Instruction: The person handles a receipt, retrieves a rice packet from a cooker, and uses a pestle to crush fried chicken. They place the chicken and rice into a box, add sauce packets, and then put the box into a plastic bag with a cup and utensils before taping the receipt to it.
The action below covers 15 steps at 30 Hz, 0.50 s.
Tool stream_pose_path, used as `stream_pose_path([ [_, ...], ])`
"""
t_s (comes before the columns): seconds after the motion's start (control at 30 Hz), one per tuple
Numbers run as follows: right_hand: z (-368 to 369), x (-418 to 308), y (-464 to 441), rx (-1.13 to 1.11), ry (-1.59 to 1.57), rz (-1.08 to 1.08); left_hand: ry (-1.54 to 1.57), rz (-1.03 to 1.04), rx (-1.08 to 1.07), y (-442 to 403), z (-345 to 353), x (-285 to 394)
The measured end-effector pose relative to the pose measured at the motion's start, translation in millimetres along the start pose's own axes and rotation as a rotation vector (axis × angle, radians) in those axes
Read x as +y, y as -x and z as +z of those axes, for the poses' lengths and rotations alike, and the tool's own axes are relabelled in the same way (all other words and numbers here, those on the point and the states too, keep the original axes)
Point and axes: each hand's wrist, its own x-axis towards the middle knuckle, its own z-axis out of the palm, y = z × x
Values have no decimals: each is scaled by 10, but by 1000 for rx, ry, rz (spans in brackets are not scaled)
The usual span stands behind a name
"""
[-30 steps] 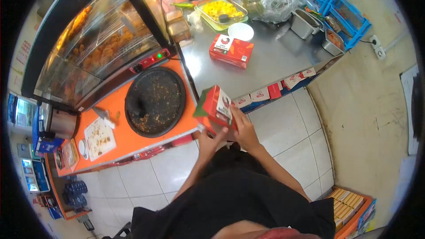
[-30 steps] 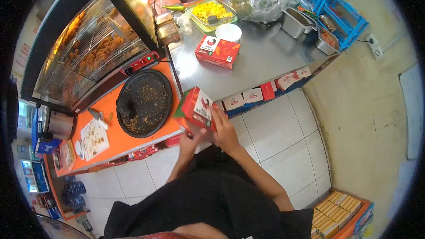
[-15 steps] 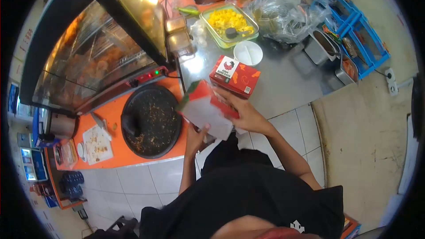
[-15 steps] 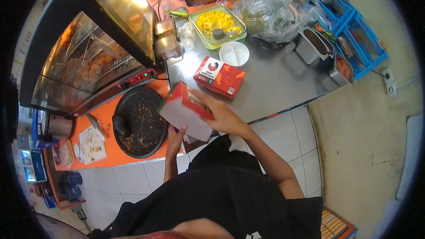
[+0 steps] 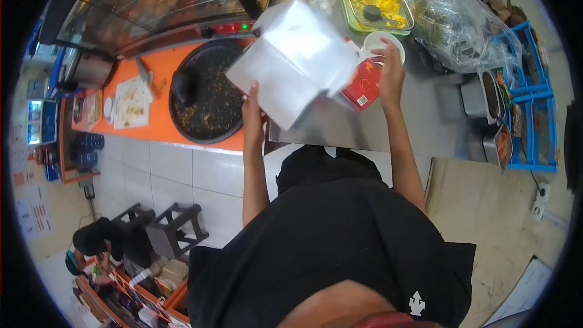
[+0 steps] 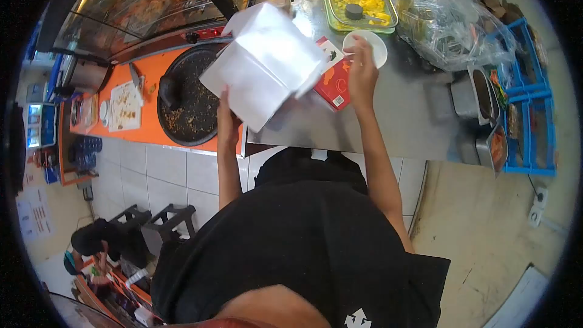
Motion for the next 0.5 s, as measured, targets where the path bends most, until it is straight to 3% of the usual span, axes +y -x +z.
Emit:
stream_pose_path([
  [0.03, -47, 128, -19, 32, 531, -126, -345, -33, 129, -44, -76, -108],
  [0.07, -63, 365, 55, -117, 803, -427, -555, 129, 198, -71, -127, -290],
  [0.1, -78, 501, 158, -121, 803, -435, -550, 134, 204, -12, -102, -303],
  [0.17, -37, 614, 294, -144, 1110, -563, -820, 111, 268, 94, -12, -254],
  [0.23, -39, 489, 249, -155, 1155, -451, -913, 99, 269, 215, 109, -181],
  [0.3, -58, 400, 195, -129, 1203, -326, -926, 169, 442, 214, 100, -233],
  [0.37, -78, 358, 139, -258, 1197, -110, -929, 272, 535, 287, -32, -228],
  [0.43, -220, 299, 241, -197, 1122, -181, -906, 447, 686, 556, 23, 32],
  [0.5, -317, 133, 394, -95, 923, -240, -992, 788, 894, 900, 284, 326],
])
